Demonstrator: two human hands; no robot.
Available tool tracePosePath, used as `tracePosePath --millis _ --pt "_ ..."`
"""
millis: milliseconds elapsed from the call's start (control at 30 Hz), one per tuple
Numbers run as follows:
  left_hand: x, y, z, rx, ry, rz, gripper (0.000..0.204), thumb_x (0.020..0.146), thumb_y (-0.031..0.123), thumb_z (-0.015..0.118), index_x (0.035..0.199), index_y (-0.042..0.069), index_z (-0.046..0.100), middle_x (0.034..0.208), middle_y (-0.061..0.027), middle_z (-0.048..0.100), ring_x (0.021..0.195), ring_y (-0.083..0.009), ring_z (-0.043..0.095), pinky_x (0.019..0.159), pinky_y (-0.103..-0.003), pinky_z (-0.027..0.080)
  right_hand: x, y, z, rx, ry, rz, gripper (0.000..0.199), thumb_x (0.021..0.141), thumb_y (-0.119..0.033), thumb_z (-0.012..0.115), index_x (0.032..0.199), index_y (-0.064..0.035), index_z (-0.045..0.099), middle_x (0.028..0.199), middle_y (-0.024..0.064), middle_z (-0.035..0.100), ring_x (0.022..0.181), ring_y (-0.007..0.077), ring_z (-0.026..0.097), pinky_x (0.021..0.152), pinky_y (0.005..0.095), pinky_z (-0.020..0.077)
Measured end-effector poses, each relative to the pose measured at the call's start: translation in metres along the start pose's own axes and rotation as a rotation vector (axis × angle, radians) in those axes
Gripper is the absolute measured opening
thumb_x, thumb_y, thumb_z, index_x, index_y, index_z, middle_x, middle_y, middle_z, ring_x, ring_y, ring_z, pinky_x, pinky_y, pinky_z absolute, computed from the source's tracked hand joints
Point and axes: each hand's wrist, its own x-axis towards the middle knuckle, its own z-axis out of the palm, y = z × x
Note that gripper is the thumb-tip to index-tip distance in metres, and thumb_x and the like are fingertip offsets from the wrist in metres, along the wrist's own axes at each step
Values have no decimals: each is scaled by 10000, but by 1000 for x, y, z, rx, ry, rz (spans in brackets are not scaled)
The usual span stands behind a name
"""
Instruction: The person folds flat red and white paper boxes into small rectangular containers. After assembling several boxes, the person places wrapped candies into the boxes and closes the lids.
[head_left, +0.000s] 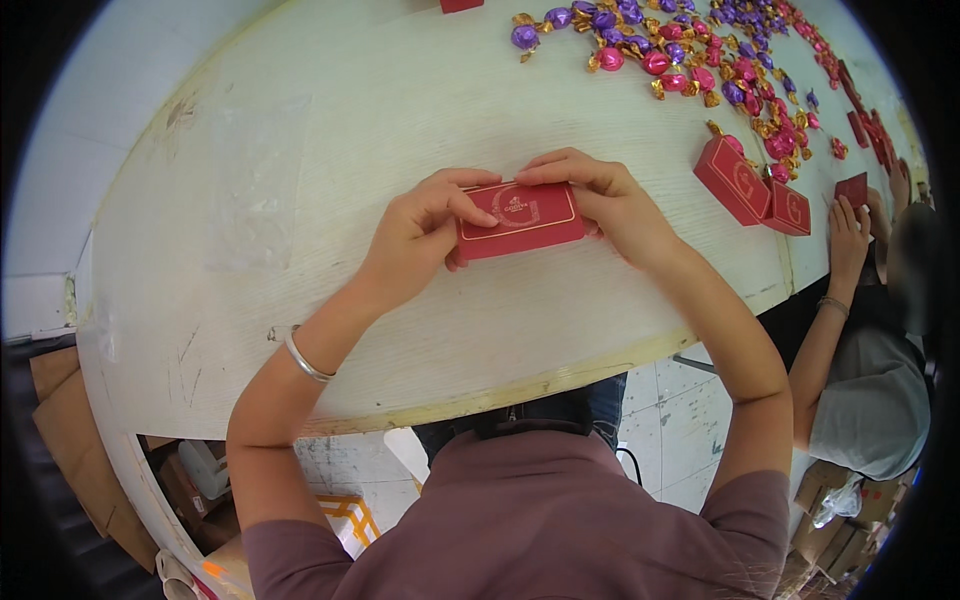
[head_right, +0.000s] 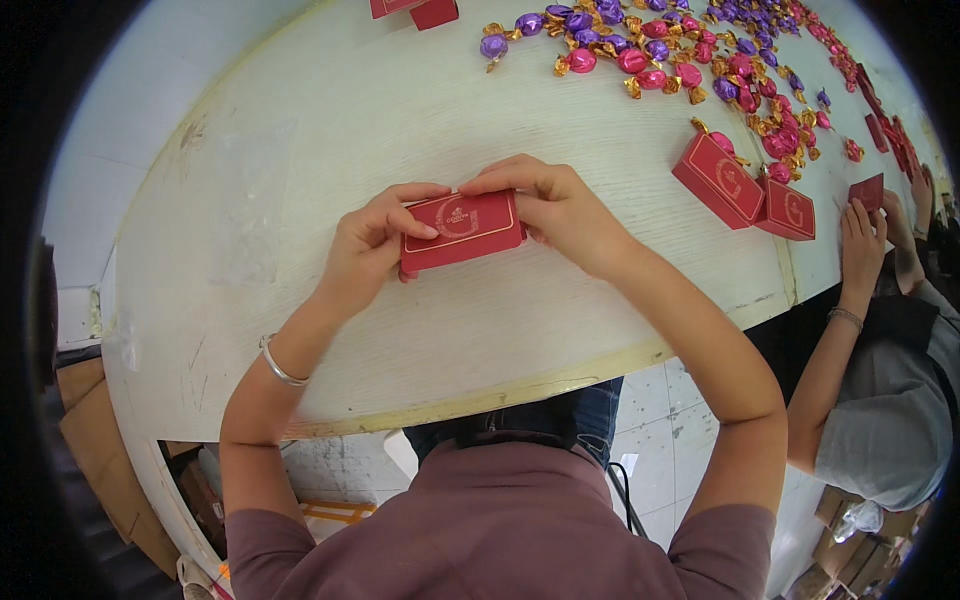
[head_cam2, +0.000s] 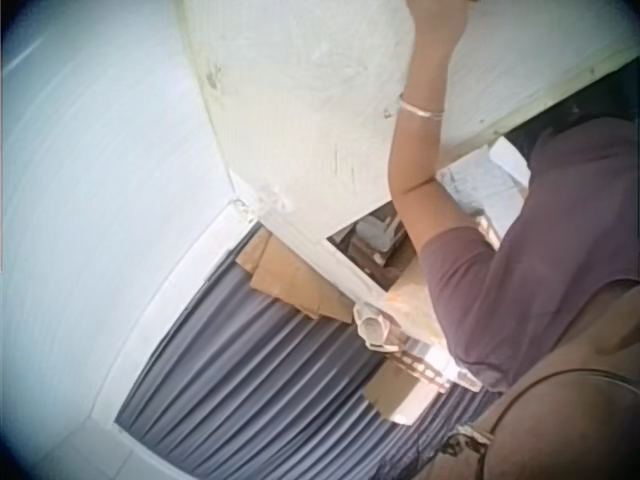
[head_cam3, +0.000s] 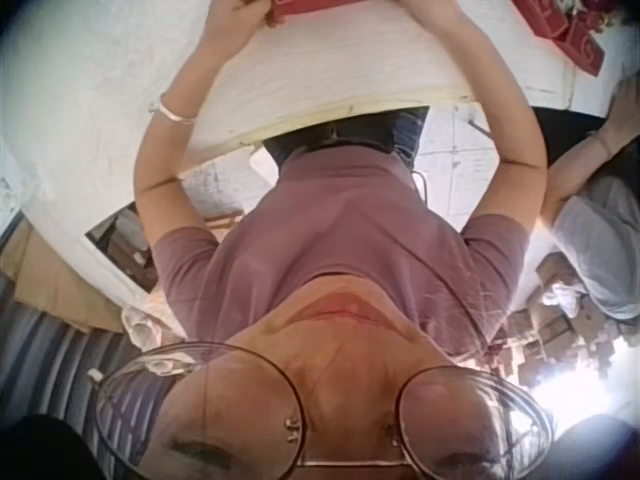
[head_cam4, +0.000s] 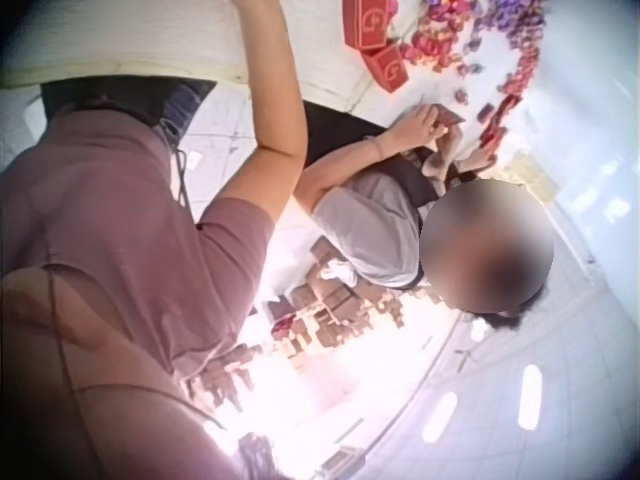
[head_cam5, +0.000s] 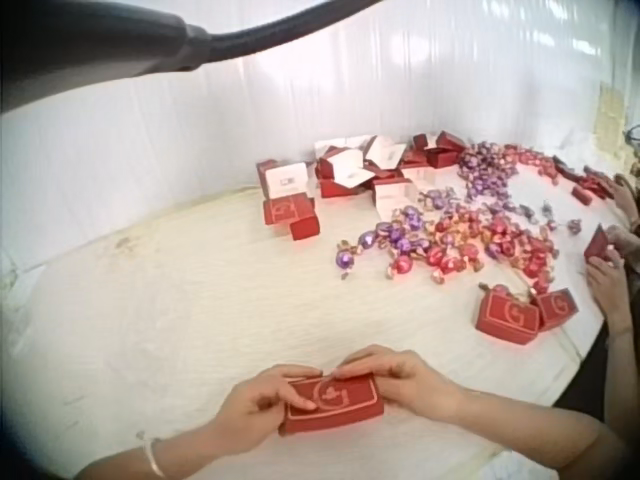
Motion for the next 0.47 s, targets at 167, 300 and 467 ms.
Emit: tracePosePath --millis 167,300,467 --pt "-5 2 1 -36 19 33 244 762 -59 451 959 14 577 1225 -135 465 740 -134 566 582 -231 470 -18 -10 0 -448 -51 -262 347 809 -36 538 1155 -45 556 1209 106 462 1000 215 530 754 273 463" --pt "-3 3 3 214 -2 165 273 781 43 552 1053 29 541 1230 -145 463 896 -207 563 725 -280 470 -17 -13 11 -765 -37 -366 392 809 -150 616 1176 -48 524 1172 138 466 944 262 556 740 311 485" --pt "-1 11 1 642 -56 165 599 794 301 636 1279 68 373 1323 -114 386 1072 -285 498 885 -341 429 -9 -11 10 -788 -53 -374 408 816 -153 611 1200 -58 509 1167 152 466 950 272 561 745 324 492"
